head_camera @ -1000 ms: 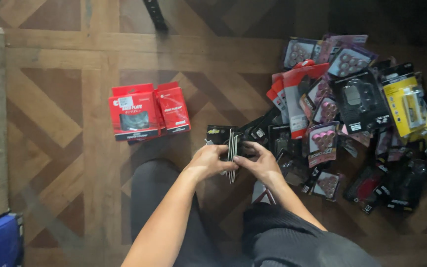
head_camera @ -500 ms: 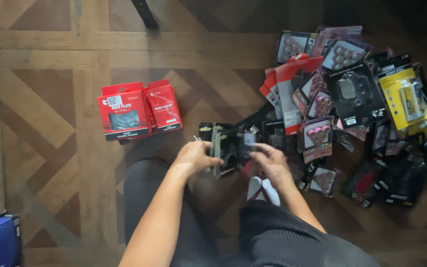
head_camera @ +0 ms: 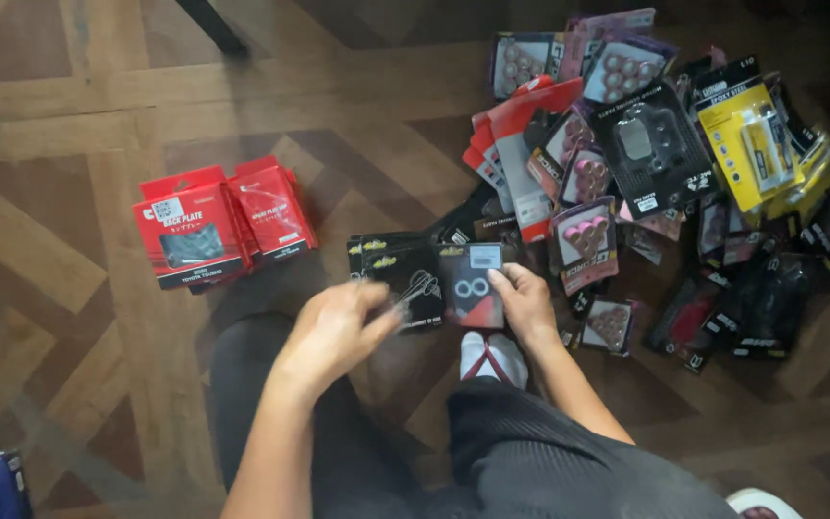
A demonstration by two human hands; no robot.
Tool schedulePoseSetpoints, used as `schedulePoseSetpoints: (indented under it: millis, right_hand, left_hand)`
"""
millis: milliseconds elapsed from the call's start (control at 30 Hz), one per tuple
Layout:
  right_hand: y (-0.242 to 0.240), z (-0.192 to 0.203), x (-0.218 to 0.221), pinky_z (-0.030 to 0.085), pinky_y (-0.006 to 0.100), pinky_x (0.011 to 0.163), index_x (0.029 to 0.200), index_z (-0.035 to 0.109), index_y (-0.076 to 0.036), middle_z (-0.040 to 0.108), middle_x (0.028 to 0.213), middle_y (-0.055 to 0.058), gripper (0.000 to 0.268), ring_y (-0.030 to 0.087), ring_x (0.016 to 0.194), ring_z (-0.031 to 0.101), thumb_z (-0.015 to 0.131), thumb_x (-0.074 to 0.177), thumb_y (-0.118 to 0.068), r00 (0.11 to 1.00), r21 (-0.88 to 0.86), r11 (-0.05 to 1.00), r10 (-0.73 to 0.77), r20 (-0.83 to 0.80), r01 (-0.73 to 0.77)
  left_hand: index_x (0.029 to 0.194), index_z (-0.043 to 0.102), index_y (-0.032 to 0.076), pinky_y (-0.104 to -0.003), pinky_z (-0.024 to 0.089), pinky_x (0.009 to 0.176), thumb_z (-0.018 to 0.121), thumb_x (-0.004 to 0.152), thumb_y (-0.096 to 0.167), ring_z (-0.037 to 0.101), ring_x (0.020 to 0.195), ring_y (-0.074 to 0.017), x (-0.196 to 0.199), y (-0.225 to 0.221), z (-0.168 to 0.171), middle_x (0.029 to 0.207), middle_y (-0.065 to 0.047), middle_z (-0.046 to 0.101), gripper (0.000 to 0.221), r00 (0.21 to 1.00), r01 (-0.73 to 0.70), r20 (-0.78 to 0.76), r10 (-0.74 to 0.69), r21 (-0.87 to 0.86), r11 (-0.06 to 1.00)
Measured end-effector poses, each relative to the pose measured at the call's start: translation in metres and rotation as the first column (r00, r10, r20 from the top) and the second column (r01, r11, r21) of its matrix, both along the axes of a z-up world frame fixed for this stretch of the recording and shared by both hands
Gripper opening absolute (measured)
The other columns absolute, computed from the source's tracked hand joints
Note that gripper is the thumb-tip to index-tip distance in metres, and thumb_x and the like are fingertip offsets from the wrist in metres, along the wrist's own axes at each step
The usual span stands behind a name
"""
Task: Sorting through packaged motorcycle parts on the floor and wiping a surface.
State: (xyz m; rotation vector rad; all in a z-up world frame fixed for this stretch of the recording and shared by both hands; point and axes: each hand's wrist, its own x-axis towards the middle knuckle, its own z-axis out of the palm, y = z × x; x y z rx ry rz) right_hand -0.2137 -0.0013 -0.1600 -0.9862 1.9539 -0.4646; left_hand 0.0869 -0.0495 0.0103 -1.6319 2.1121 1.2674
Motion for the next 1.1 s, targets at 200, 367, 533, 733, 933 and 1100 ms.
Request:
schedulePoseSetpoints:
  millis: [200, 367, 533, 733, 933, 1100]
  right_hand:
    - [0.012, -0.054, -0.026, 0.063, 0.040, 0.064, 0.127, 0.069, -0.011, 0.075, 0.105, 0.010, 0.034, 0.024, 0.090, 0.073, 0.069, 0.099, -0.028, 0.852, 0.078, 0.963, -0.266, 0.451, 0.259]
    - [0.011, -0.074, -0.035, 0.063, 0.048, 0.067, 0.131, 0.068, -0.010, 0.074, 0.115, 0.011, 0.036, 0.028, 0.094, 0.074, 0.064, 0.098, -0.023, 0.826, 0.090, 0.972, -0.232, 0.513, 0.217]
    - [0.002, -0.055, -0.033, 0.060, 0.048, 0.081, 0.132, 0.067, -0.003, 0.072, 0.116, 0.020, 0.039, 0.031, 0.105, 0.070, 0.062, 0.099, -0.023, 0.888, 0.009, 0.988, -0.141, 0.437, 0.152]
    - [-0.011, -0.050, -0.037, 0.061, 0.045, 0.075, 0.125, 0.073, -0.006, 0.075, 0.104, 0.017, 0.033, 0.026, 0.095, 0.071, 0.066, 0.098, -0.025, 0.917, -0.029, 0.992, -0.105, 0.384, 0.126]
    - [0.003, -0.068, -0.039, 0.062, 0.039, 0.053, 0.127, 0.070, -0.006, 0.071, 0.086, 0.011, 0.038, 0.020, 0.069, 0.069, 0.068, 0.097, -0.029, 0.797, 0.018, 0.951, -0.268, 0.540, 0.308]
    - [0.008, -0.061, -0.029, 0.062, 0.039, 0.059, 0.127, 0.070, -0.006, 0.075, 0.100, 0.013, 0.038, 0.022, 0.082, 0.074, 0.071, 0.097, -0.030, 0.799, -0.032, 0.942, -0.265, 0.539, 0.334]
  left_hand:
    - [0.085, 0.065, 0.014, -0.050, 0.057, 0.070, 0.071, 0.084, 0.034, 0.069, 0.086, -0.0416, -0.088, -0.009, -0.087, 0.095, -0.012, 0.065, 0.021, 0.764, -0.424, -0.632, 0.129, -0.341, 0.839]
    - [0.125, 0.060, 0.008, -0.046, 0.057, 0.097, 0.062, 0.087, 0.005, 0.060, 0.128, -0.0433, -0.161, 0.026, -0.181, 0.146, -0.019, 0.057, 0.038, 0.896, -0.333, -0.436, -0.082, -0.784, 0.524]
    - [0.148, 0.046, -0.007, -0.052, 0.044, 0.108, 0.056, 0.081, 0.002, 0.045, 0.140, -0.0506, -0.157, 0.094, -0.168, 0.154, -0.035, 0.042, 0.068, 0.917, -0.168, -0.371, -0.149, -0.695, 0.699]
    - [0.141, 0.053, 0.001, -0.057, 0.038, 0.113, 0.049, 0.089, 0.010, 0.046, 0.143, -0.0436, -0.146, 0.059, -0.170, 0.155, -0.025, 0.047, 0.053, 0.924, -0.059, -0.274, -0.265, -0.789, 0.611]
    - [0.145, 0.049, 0.001, -0.060, 0.038, 0.112, 0.050, 0.092, 0.019, 0.049, 0.140, -0.0423, -0.152, 0.026, -0.175, 0.156, -0.027, 0.046, 0.056, 0.969, -0.120, -0.221, -0.108, -0.807, 0.579]
    - [0.147, 0.046, -0.005, -0.060, 0.044, 0.109, 0.063, 0.085, 0.025, 0.052, 0.138, -0.0447, -0.148, 0.033, -0.176, 0.157, -0.032, 0.042, 0.071, 0.981, -0.142, -0.189, -0.044, -0.851, 0.506]
